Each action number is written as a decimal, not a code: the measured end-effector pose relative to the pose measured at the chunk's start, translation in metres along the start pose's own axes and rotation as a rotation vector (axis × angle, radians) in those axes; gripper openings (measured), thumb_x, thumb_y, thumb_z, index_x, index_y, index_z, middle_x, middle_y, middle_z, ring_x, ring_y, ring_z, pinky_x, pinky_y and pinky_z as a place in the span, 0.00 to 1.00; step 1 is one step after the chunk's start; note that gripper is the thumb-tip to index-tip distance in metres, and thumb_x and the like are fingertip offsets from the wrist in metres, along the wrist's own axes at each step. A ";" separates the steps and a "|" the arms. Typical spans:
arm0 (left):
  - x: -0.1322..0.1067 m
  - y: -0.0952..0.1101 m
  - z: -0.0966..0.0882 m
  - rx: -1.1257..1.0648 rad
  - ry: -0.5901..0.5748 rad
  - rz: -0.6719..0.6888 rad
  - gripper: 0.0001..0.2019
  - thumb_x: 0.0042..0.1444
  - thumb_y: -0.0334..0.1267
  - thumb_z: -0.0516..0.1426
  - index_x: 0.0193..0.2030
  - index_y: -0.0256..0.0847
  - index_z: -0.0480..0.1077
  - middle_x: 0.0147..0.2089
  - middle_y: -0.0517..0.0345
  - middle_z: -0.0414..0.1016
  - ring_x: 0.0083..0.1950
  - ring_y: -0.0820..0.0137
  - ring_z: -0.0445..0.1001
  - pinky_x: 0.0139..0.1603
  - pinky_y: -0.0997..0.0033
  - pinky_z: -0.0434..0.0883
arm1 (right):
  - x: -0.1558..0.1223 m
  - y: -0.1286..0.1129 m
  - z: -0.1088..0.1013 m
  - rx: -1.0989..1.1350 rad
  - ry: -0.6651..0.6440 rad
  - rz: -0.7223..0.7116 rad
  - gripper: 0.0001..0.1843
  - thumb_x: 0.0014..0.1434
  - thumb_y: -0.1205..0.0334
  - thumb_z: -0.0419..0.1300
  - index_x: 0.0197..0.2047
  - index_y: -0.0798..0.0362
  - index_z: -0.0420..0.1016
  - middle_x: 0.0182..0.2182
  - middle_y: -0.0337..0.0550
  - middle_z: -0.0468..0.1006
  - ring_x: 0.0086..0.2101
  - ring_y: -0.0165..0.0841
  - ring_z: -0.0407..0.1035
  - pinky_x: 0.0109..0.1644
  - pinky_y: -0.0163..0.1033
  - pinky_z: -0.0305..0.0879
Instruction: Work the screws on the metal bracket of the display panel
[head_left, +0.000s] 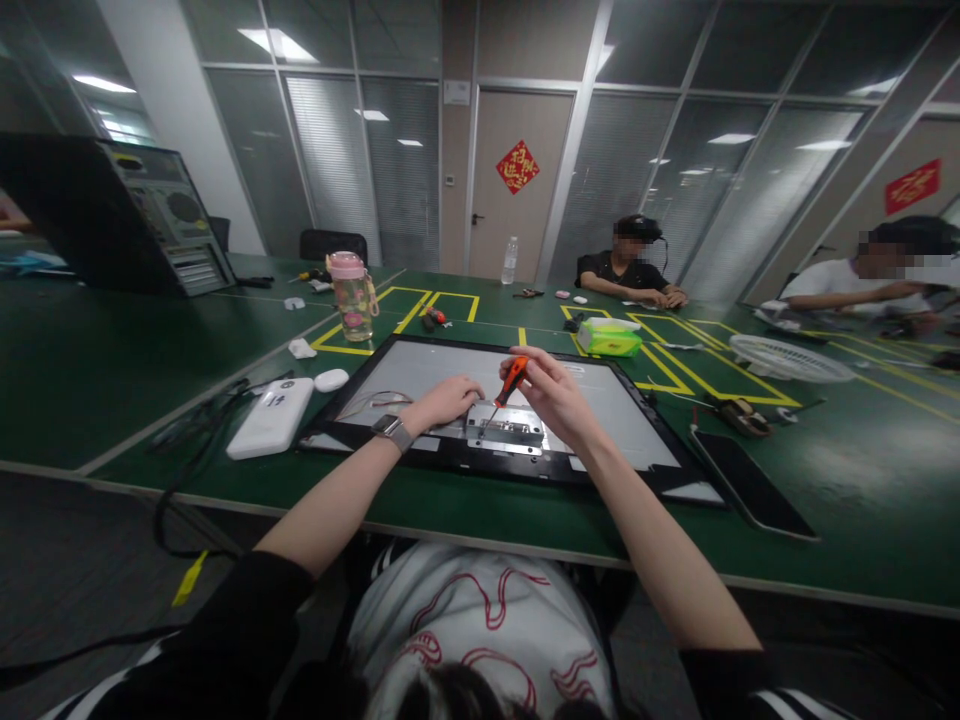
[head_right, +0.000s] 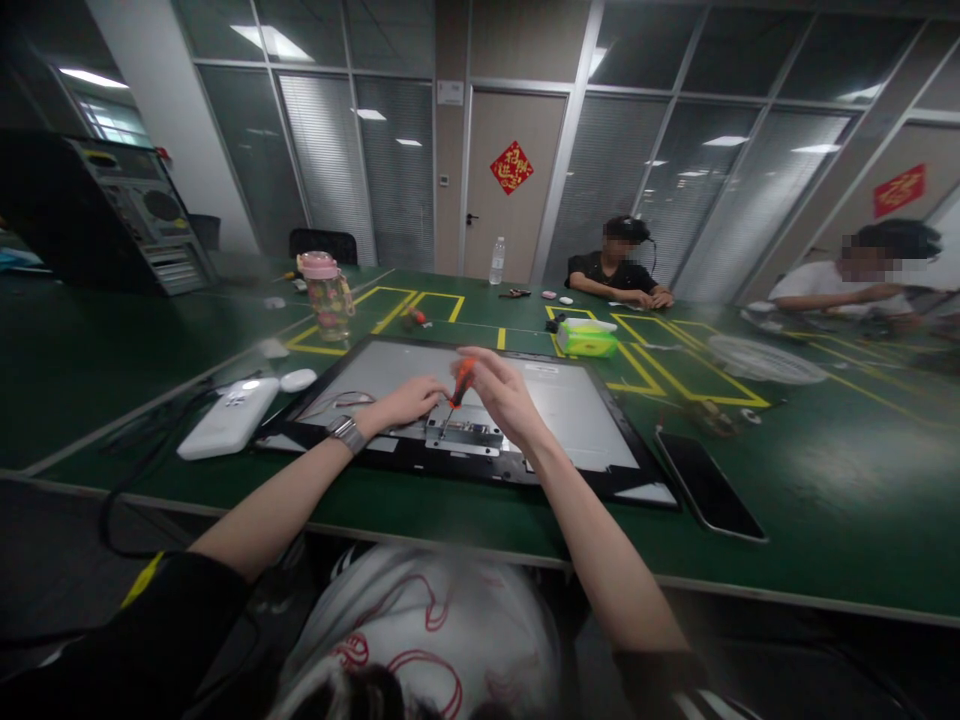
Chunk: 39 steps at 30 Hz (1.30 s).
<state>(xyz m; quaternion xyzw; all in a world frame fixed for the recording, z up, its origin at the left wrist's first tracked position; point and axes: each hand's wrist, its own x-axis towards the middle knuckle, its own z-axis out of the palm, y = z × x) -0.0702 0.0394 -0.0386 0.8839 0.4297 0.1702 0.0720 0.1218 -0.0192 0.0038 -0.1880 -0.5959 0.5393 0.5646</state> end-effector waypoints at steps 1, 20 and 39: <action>0.000 0.000 0.000 0.000 -0.001 -0.002 0.17 0.61 0.30 0.46 0.47 0.37 0.74 0.43 0.50 0.73 0.45 0.66 0.71 0.51 0.68 0.66 | 0.000 0.000 0.001 0.004 -0.002 -0.006 0.15 0.53 0.51 0.64 0.42 0.47 0.76 0.36 0.41 0.78 0.41 0.35 0.71 0.54 0.46 0.63; 0.001 -0.002 0.001 -0.011 -0.007 0.003 0.17 0.61 0.31 0.46 0.48 0.38 0.74 0.43 0.50 0.74 0.45 0.66 0.71 0.51 0.68 0.66 | 0.002 0.007 -0.009 -0.205 -0.017 -0.137 0.21 0.60 0.50 0.58 0.55 0.45 0.71 0.45 0.45 0.78 0.44 0.37 0.72 0.54 0.49 0.65; 0.000 -0.001 0.000 0.002 -0.002 0.012 0.18 0.61 0.31 0.46 0.48 0.38 0.74 0.42 0.51 0.73 0.44 0.67 0.71 0.50 0.69 0.66 | 0.000 0.007 -0.009 -0.427 0.052 -0.221 0.21 0.62 0.57 0.54 0.59 0.44 0.68 0.44 0.43 0.76 0.42 0.35 0.71 0.55 0.48 0.63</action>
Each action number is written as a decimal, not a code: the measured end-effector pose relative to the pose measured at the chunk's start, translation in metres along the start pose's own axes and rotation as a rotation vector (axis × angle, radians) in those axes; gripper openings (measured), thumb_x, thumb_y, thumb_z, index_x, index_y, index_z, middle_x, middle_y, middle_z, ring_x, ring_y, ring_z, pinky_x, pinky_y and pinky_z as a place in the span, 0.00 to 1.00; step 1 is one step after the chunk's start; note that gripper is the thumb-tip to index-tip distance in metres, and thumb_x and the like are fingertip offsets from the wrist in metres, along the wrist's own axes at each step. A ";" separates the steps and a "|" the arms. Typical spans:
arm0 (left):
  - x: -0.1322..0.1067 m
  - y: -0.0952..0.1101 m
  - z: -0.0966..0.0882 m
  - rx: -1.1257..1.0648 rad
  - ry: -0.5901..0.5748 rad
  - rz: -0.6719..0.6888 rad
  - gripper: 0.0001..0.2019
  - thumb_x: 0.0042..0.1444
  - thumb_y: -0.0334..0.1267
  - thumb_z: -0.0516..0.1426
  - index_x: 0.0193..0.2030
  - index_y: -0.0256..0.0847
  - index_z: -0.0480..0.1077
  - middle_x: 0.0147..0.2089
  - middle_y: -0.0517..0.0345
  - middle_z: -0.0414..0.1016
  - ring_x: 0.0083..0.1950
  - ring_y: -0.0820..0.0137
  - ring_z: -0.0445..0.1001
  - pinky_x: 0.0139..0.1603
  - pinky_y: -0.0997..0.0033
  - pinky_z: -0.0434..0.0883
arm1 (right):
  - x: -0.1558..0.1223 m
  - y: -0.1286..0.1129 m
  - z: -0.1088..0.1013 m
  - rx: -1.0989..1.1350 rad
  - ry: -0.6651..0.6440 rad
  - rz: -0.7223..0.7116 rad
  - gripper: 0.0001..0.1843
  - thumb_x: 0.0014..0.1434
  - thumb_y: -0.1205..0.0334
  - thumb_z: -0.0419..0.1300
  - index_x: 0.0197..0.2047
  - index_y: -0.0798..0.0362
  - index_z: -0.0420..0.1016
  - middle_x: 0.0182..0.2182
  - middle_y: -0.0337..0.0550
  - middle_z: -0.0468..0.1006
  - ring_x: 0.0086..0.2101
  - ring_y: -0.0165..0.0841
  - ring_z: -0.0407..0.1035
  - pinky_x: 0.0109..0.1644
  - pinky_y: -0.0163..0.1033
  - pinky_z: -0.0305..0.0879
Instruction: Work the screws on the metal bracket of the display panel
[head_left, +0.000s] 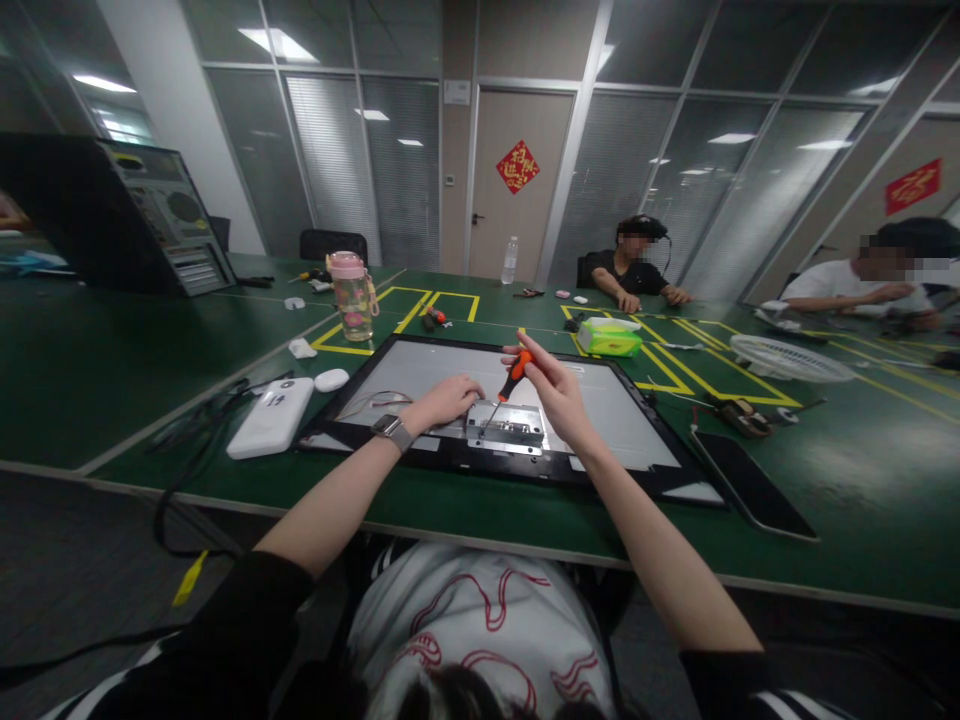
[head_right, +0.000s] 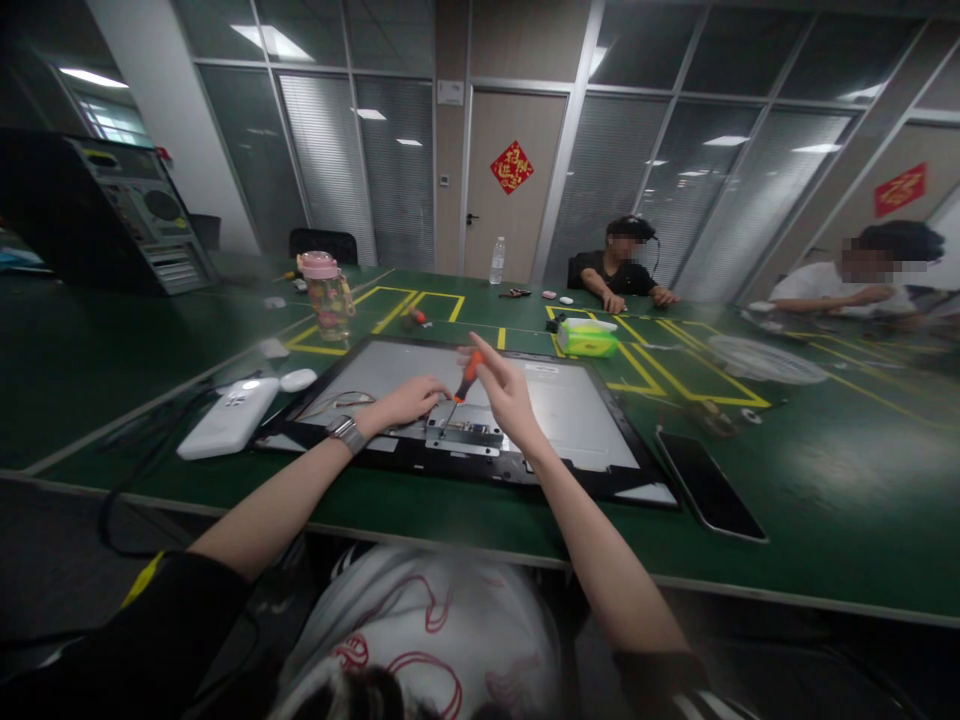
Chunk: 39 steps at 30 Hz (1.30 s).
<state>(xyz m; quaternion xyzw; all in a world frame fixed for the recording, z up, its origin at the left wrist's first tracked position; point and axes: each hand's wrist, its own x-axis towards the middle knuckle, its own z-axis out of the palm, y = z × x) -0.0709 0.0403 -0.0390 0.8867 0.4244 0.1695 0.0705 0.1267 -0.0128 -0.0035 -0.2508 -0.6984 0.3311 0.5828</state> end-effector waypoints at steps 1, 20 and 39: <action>0.000 0.000 0.000 -0.002 -0.002 -0.002 0.18 0.61 0.31 0.46 0.48 0.38 0.74 0.42 0.51 0.73 0.44 0.67 0.71 0.50 0.69 0.66 | 0.000 0.001 0.000 -0.001 0.027 0.008 0.21 0.60 0.56 0.57 0.57 0.45 0.70 0.42 0.42 0.77 0.41 0.35 0.71 0.53 0.47 0.65; 0.000 0.000 0.000 -0.019 -0.001 -0.003 0.18 0.61 0.32 0.45 0.48 0.38 0.74 0.43 0.50 0.73 0.46 0.65 0.71 0.51 0.67 0.66 | 0.000 0.000 0.001 -0.177 0.127 -0.071 0.13 0.59 0.55 0.59 0.46 0.45 0.77 0.40 0.42 0.74 0.41 0.35 0.69 0.49 0.43 0.65; 0.000 0.002 -0.001 0.001 -0.015 -0.021 0.17 0.61 0.31 0.46 0.47 0.38 0.74 0.43 0.51 0.73 0.44 0.66 0.71 0.51 0.68 0.66 | 0.000 0.005 0.002 0.210 0.058 0.105 0.12 0.55 0.56 0.64 0.43 0.47 0.77 0.28 0.36 0.74 0.30 0.30 0.69 0.41 0.39 0.66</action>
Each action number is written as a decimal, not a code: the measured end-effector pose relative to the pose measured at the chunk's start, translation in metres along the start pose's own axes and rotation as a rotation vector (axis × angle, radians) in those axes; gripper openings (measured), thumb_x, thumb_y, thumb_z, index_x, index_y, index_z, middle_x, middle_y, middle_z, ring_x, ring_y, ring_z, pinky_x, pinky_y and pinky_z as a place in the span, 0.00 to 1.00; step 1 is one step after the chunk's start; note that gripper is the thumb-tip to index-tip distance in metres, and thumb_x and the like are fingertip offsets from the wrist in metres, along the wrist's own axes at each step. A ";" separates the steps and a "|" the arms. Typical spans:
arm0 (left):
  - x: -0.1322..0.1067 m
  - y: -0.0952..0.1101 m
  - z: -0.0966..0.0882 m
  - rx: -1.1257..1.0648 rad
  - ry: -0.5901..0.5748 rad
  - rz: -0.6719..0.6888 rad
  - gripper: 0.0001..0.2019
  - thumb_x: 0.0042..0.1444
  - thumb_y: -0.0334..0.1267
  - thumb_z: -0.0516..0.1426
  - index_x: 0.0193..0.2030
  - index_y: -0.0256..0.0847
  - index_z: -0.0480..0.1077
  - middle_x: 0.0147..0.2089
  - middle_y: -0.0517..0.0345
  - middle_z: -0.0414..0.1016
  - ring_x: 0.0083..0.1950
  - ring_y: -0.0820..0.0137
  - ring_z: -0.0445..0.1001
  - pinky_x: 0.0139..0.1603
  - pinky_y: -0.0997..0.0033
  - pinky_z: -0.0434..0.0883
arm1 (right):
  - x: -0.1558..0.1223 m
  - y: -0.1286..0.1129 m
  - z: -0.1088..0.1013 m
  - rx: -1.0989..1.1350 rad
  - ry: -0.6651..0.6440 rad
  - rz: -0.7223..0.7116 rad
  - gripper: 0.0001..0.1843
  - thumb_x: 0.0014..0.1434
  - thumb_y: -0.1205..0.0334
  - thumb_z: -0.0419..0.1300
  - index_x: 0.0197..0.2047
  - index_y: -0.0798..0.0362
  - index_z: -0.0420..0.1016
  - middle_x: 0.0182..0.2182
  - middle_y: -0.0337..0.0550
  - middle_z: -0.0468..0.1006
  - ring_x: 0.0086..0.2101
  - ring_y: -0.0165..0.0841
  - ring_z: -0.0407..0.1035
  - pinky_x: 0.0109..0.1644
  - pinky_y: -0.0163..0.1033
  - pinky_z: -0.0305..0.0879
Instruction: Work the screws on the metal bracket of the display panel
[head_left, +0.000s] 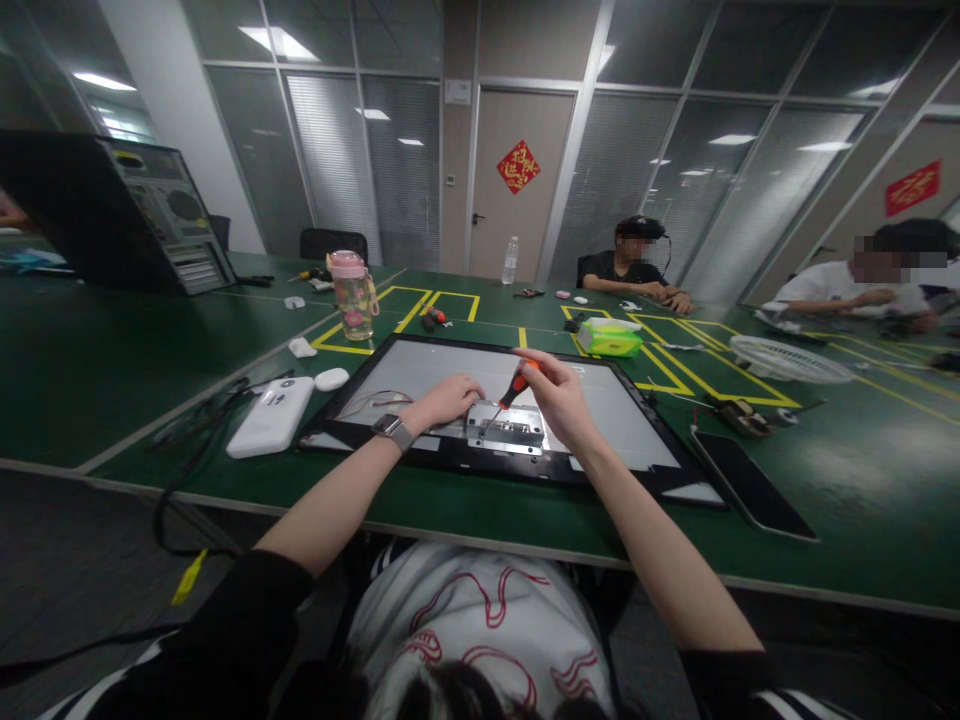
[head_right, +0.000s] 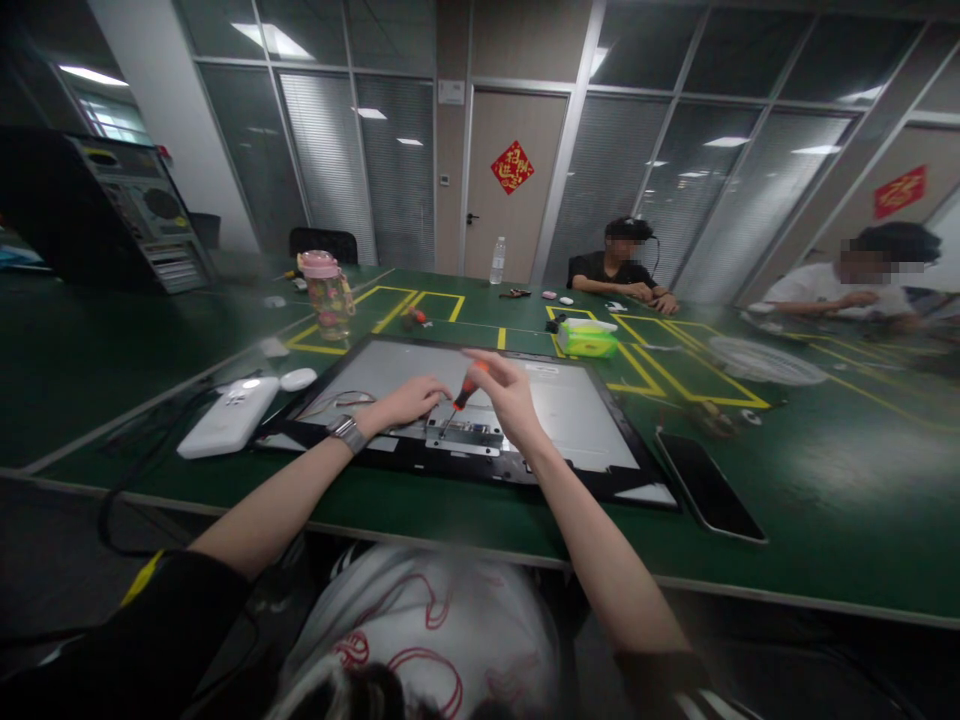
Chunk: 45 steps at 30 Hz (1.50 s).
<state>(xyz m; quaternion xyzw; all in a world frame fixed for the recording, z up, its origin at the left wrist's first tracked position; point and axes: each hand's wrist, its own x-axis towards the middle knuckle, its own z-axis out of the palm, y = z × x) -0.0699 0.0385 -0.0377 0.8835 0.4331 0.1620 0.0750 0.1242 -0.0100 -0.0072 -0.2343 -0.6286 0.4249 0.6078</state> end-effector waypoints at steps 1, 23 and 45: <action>0.000 -0.001 0.001 0.001 0.002 0.004 0.17 0.61 0.31 0.45 0.47 0.38 0.74 0.43 0.51 0.73 0.44 0.66 0.71 0.51 0.68 0.66 | 0.000 -0.001 0.001 0.039 -0.025 0.011 0.15 0.56 0.55 0.63 0.47 0.46 0.76 0.30 0.37 0.76 0.33 0.31 0.70 0.44 0.40 0.66; 0.002 -0.005 0.003 0.005 0.016 0.023 0.17 0.61 0.31 0.46 0.48 0.38 0.74 0.42 0.50 0.73 0.44 0.66 0.71 0.50 0.68 0.66 | 0.000 -0.003 0.005 0.174 -0.072 0.073 0.15 0.54 0.53 0.64 0.46 0.44 0.78 0.43 0.42 0.79 0.46 0.37 0.71 0.57 0.48 0.61; 0.000 -0.002 0.001 0.006 0.014 0.011 0.18 0.61 0.31 0.45 0.48 0.39 0.74 0.43 0.51 0.73 0.45 0.66 0.71 0.51 0.68 0.66 | 0.001 -0.007 0.002 0.144 -0.031 0.085 0.16 0.53 0.52 0.66 0.45 0.45 0.78 0.36 0.40 0.81 0.41 0.35 0.73 0.54 0.46 0.63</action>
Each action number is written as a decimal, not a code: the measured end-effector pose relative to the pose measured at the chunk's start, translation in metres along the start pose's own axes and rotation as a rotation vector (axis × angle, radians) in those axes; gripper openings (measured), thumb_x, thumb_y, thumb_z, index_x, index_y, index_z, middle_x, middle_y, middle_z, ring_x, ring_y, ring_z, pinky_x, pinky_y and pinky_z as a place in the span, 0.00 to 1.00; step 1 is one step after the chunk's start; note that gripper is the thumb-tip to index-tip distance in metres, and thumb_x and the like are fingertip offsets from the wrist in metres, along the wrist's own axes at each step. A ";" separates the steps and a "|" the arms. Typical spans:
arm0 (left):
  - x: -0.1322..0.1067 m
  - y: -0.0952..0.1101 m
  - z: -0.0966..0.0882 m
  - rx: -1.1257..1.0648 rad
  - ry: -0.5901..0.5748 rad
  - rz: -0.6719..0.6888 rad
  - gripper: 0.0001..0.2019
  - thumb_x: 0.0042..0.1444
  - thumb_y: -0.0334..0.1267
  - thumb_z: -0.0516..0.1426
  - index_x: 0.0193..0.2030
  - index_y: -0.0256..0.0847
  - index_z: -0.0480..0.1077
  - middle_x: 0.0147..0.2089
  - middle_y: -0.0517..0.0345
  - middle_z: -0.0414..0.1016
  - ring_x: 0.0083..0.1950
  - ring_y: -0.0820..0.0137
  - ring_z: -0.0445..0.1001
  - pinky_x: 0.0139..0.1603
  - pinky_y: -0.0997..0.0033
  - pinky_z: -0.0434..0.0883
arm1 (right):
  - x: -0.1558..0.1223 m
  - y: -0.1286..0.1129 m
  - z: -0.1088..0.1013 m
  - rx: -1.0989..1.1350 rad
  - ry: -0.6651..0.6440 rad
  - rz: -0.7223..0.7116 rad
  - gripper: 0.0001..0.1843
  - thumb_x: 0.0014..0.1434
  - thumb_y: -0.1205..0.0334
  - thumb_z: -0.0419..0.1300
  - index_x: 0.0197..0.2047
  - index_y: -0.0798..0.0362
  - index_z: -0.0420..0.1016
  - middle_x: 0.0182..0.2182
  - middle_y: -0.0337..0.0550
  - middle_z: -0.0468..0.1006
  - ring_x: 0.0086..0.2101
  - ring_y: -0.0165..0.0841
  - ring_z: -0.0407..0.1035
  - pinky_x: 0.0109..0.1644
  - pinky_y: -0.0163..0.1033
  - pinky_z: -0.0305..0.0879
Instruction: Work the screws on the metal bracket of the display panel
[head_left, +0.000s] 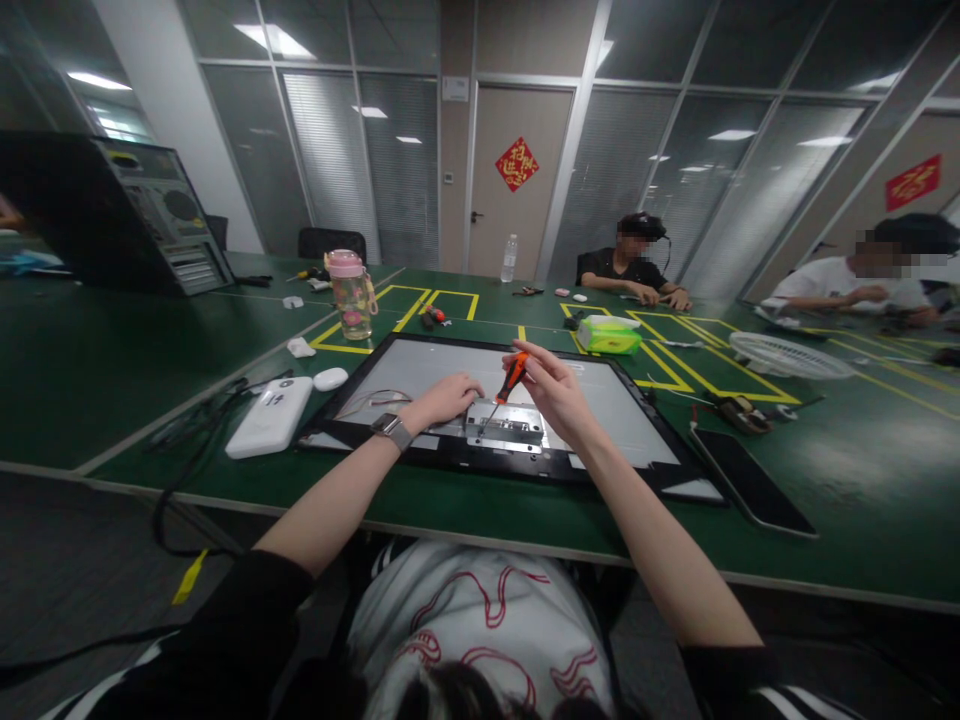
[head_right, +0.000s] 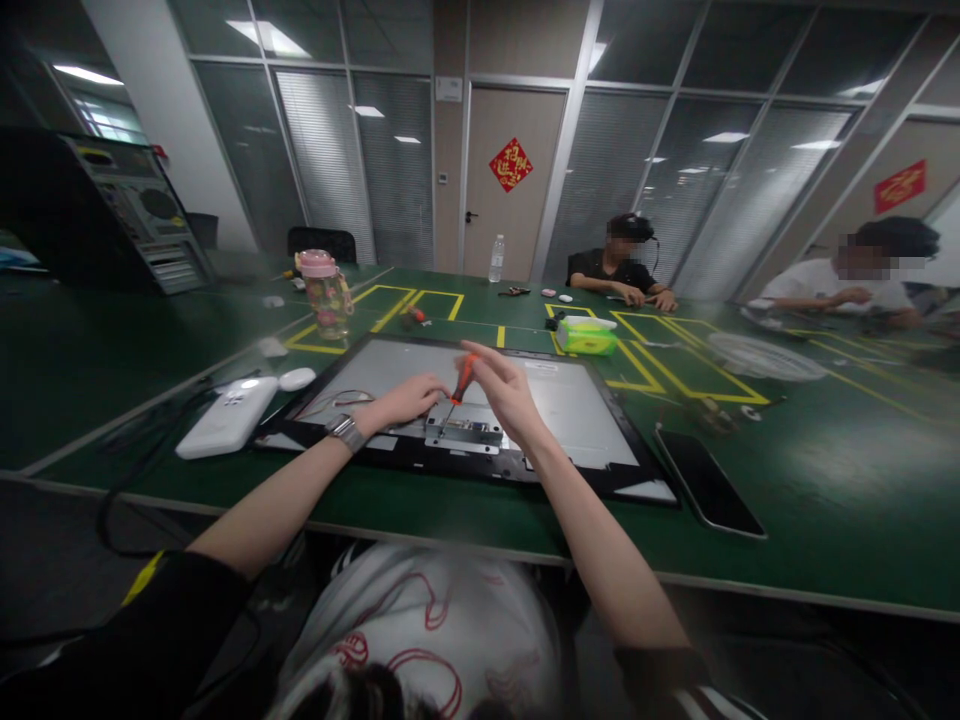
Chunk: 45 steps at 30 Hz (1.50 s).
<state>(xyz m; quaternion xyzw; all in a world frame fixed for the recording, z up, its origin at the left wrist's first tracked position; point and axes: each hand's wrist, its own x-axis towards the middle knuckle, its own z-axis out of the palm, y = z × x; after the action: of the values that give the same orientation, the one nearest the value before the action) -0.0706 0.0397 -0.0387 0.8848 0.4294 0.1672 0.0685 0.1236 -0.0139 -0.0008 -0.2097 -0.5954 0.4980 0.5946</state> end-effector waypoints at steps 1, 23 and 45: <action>0.000 0.000 0.000 0.000 -0.002 0.000 0.18 0.61 0.31 0.45 0.48 0.39 0.74 0.42 0.51 0.72 0.45 0.66 0.71 0.51 0.68 0.66 | 0.000 -0.001 0.001 0.008 -0.012 -0.005 0.16 0.53 0.52 0.65 0.46 0.45 0.77 0.37 0.41 0.81 0.42 0.36 0.73 0.54 0.47 0.63; 0.001 -0.001 0.001 -0.003 0.006 0.009 0.17 0.61 0.30 0.46 0.48 0.37 0.74 0.44 0.50 0.74 0.47 0.66 0.71 0.52 0.68 0.66 | 0.001 0.001 -0.004 -0.088 -0.086 -0.037 0.21 0.58 0.49 0.60 0.53 0.45 0.73 0.47 0.46 0.78 0.47 0.38 0.72 0.55 0.49 0.64; 0.001 -0.002 0.002 -0.011 0.002 0.013 0.17 0.61 0.31 0.46 0.48 0.38 0.74 0.44 0.50 0.74 0.47 0.66 0.71 0.53 0.68 0.66 | -0.002 0.003 -0.005 -0.329 0.004 -0.163 0.19 0.60 0.54 0.58 0.54 0.45 0.73 0.42 0.43 0.78 0.42 0.36 0.72 0.53 0.48 0.65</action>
<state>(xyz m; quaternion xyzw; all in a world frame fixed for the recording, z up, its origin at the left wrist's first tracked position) -0.0710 0.0417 -0.0408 0.8870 0.4229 0.1709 0.0717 0.1277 -0.0129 -0.0051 -0.2563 -0.6824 0.3439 0.5919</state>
